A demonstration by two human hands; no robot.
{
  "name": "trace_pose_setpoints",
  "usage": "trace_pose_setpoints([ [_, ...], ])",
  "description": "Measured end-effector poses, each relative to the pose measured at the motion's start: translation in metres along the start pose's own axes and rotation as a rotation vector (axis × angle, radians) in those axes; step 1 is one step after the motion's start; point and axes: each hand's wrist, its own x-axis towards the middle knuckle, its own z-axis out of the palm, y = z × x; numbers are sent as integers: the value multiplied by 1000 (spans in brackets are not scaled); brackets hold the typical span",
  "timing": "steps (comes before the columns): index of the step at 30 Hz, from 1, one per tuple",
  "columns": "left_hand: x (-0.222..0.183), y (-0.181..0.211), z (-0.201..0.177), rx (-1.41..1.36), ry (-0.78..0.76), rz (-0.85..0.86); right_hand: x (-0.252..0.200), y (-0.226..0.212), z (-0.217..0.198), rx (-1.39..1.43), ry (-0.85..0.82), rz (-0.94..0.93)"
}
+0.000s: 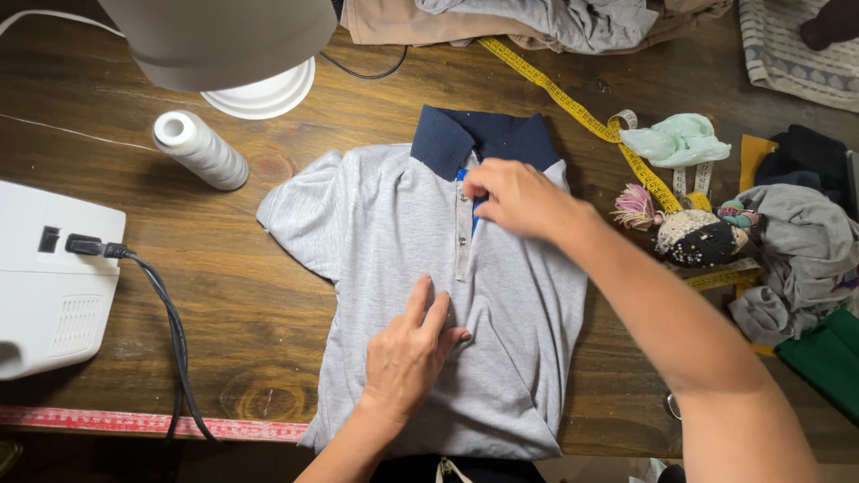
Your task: Inspecting and aligning the placket of a polo shirt using a measuring template
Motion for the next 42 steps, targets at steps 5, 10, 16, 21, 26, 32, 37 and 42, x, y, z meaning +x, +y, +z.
trace_pose_setpoints([
  [5, 2, -5, -13, -29, -164, -37, -70, -34, 65, 186, 396, -316],
  [10, 14, -5, -20, -22, -231, -16, -87, -37, 94, 162, 560, -360],
  [16, 21, -10, 20, -53, -30, -30, -74, -27, 91, 248, 502, -285],
  [21, 32, -9, 34, -161, -18, -182, -55, -25, 78, 363, 305, -93],
  [26, 33, -10, 28, -210, -27, -192, -49, -27, 64, 341, 213, -30],
  [32, 35, -9, 21, -247, -41, -187, -40, -27, 57, 278, 89, 60],
  [37, 42, -15, 13, -358, -88, -231, -39, -30, 50, 238, 28, 79],
  [42, 45, -21, 10, -453, -201, -272, -40, -29, 50, 229, 17, 98],
])
